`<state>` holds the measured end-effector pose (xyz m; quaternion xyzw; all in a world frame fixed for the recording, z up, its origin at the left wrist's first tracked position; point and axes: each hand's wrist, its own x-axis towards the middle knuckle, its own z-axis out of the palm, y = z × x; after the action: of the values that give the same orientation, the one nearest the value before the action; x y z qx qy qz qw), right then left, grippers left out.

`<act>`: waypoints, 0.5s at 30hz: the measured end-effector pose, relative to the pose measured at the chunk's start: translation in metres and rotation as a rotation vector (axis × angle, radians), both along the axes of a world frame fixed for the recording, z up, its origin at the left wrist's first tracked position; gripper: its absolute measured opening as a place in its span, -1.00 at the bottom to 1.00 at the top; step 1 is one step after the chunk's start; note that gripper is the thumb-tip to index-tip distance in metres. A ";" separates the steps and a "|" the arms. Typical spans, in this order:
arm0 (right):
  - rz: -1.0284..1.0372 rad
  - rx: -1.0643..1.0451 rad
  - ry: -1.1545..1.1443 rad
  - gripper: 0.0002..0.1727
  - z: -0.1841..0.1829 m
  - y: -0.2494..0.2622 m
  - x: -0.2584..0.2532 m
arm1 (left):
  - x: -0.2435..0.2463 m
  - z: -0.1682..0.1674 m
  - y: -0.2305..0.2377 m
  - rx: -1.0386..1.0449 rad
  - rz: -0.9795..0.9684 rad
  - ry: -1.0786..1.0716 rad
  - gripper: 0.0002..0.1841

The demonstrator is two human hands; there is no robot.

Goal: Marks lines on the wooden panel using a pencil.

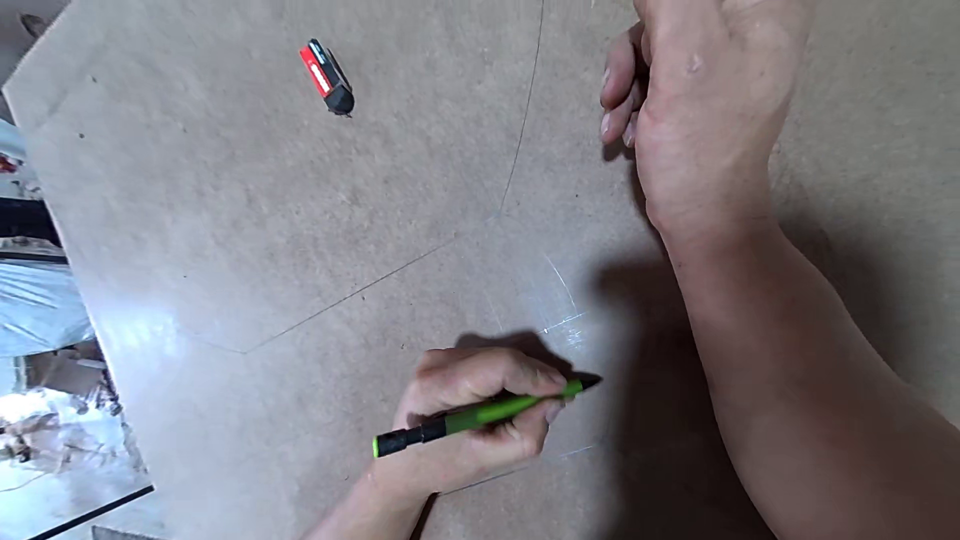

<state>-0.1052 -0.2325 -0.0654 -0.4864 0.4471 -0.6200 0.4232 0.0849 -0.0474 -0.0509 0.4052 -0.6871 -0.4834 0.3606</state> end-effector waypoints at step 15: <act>-0.027 0.072 0.039 -0.55 0.004 0.003 0.000 | -0.005 0.000 -0.004 0.004 0.139 0.008 -0.89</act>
<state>-0.1047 -0.2292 -0.0619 -0.4769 0.4839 -0.5994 0.4233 0.0798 -0.0513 -0.0510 0.4507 -0.6549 -0.4603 0.3952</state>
